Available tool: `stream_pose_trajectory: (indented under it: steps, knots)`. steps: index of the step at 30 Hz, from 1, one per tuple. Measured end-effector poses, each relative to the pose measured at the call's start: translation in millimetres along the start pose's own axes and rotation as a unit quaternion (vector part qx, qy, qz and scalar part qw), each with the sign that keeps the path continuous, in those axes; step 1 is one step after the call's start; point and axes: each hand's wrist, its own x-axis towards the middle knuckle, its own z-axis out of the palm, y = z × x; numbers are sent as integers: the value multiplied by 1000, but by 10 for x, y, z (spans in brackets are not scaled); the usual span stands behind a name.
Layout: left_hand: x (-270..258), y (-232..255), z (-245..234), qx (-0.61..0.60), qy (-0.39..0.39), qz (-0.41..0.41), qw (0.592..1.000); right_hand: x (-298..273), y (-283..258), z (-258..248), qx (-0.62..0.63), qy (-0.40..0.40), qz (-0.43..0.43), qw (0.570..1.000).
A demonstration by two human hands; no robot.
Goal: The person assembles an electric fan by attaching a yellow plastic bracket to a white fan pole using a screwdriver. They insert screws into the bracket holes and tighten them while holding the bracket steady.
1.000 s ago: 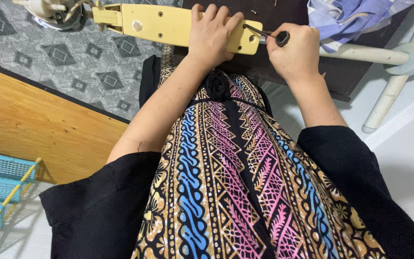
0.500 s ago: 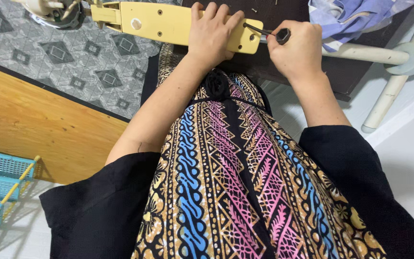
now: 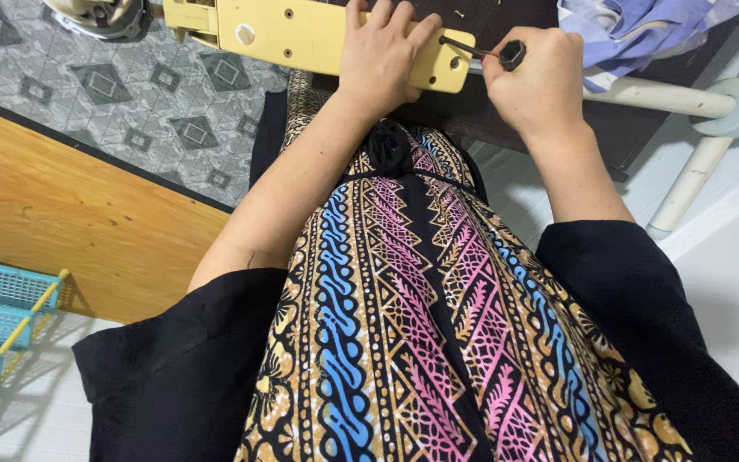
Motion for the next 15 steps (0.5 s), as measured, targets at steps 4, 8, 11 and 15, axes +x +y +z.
stream_pose_trajectory:
  steps: [4,8,11,15]
  knots:
    - [7,-9,-3,4,-12,-4,1000,35,30,-7,-13,-7,-7,1000]
    - [0,-10,-2,-10,-26,-7,1000,38,49,4,-15,-8,-9,1000]
    - [-4,4,4,-2,-21,-9,1000,16,60,1,-21,-2,-16,1000]
    - [8,4,-7,3,-23,-11,1000,10,56,-11,-22,-2,-22,1000]
